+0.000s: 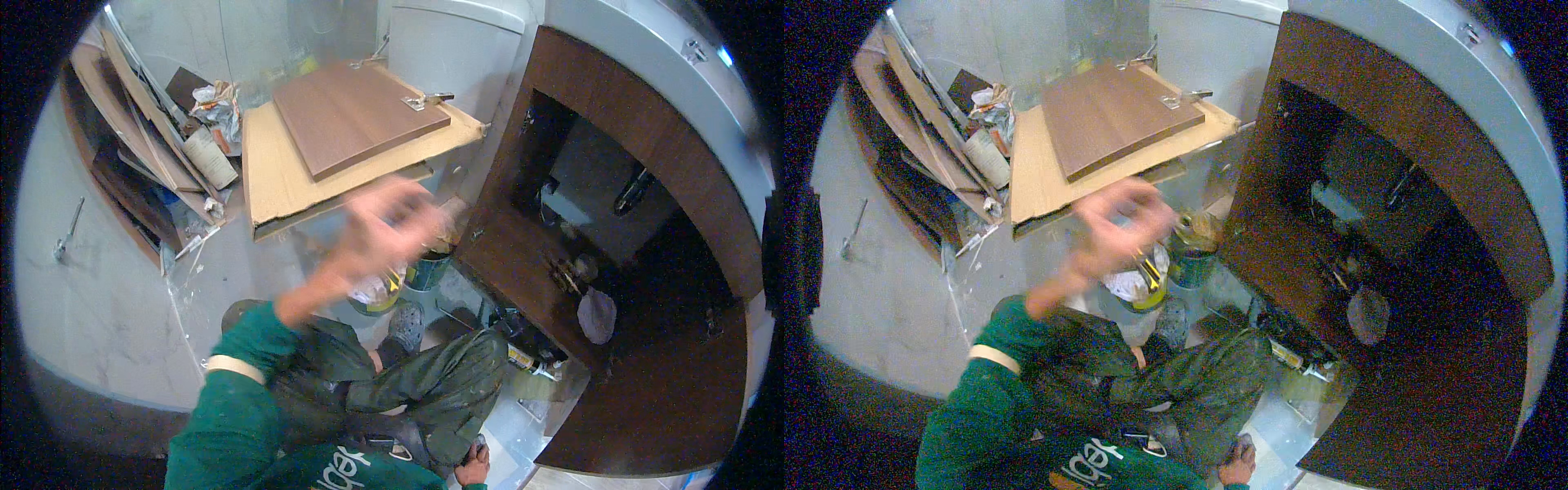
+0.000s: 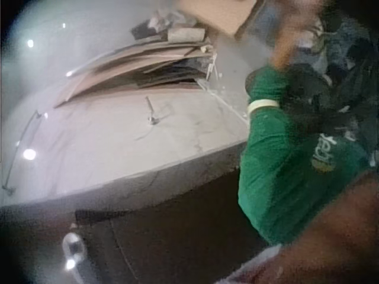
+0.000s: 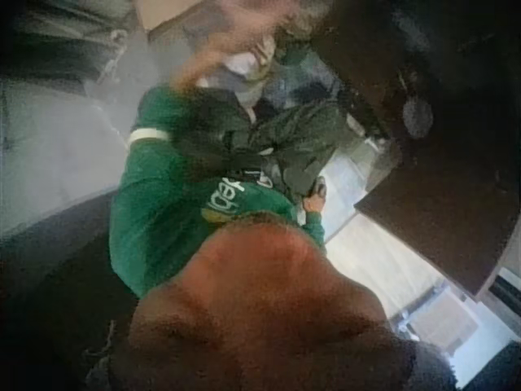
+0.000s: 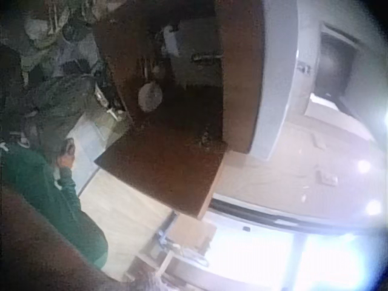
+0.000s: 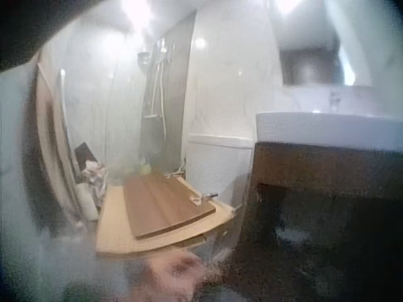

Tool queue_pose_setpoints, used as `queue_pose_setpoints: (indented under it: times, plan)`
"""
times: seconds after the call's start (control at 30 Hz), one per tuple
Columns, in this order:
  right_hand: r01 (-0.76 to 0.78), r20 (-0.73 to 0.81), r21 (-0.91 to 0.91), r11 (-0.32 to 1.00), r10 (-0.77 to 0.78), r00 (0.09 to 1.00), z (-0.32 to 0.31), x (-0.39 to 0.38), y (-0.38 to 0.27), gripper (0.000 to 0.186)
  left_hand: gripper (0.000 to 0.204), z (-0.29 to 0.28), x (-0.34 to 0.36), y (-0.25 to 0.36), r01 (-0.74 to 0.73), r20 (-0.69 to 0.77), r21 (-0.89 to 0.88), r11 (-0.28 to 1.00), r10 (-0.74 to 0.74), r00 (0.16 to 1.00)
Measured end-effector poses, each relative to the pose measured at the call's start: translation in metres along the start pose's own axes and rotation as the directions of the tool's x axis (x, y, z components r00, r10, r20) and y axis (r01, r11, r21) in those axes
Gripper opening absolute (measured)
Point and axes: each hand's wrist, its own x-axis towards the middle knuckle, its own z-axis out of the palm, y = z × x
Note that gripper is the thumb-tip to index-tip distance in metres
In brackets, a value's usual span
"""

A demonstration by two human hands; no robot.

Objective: The person installs hinges on a wooden cabinet door, aligns and secures them, then wipes the door surface with a cloth. The door is placed on a work surface and handled repeatedly during the process.

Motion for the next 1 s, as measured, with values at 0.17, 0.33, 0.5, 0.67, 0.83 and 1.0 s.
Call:
queue_pose_setpoints:
  times: [0.17, 0.33, 0.5, 0.67, 0.83, 1.0]
  plan:
    - [-0.365, -0.023, 0.198, 0.91, 0.377, 0.926, -0.077, 0.073, -0.039, 0.058, 0.029, -0.148, 0.087, -0.075, 0.351, -0.283, 0.199, 0.915, -0.289, 0.915]
    - [0.388, -0.5, 0.572, 0.722, -0.069, 0.864, -0.208, 0.266, -0.18, 0.033, 0.034, -0.199, 0.119, -0.165, 0.708, -0.278, 0.218, 0.671, -0.653, 0.705]
    - [0.654, -0.662, 0.242, 0.716, -0.371, 0.651, -0.308, 0.454, -0.352, 0.042, 0.092, -0.192, 0.137, -0.197, 0.896, -0.161, -0.063, 0.439, -0.891, 0.425]
    - [0.319, -0.413, 0.073, 0.945, -0.262, 0.872, -0.327, 0.547, -0.431, 0.049, 0.08, -0.173, 0.147, -0.185, 0.882, -0.155, -0.261, 0.393, -0.919, 0.363]
    - [0.257, -0.507, -0.001, 0.966, -0.222, 0.833, -0.314, 0.578, -0.453, 0.056, 0.068, -0.164, 0.153, -0.192, 0.777, -0.116, -0.499, 0.383, -0.919, 0.378]
    - [0.161, -0.408, 0.11, 0.981, -0.103, 0.907, -0.328, 0.586, -0.461, 0.063, 0.06, -0.167, 0.153, -0.204, 0.82, -0.232, -0.424, 0.384, -0.922, 0.312]
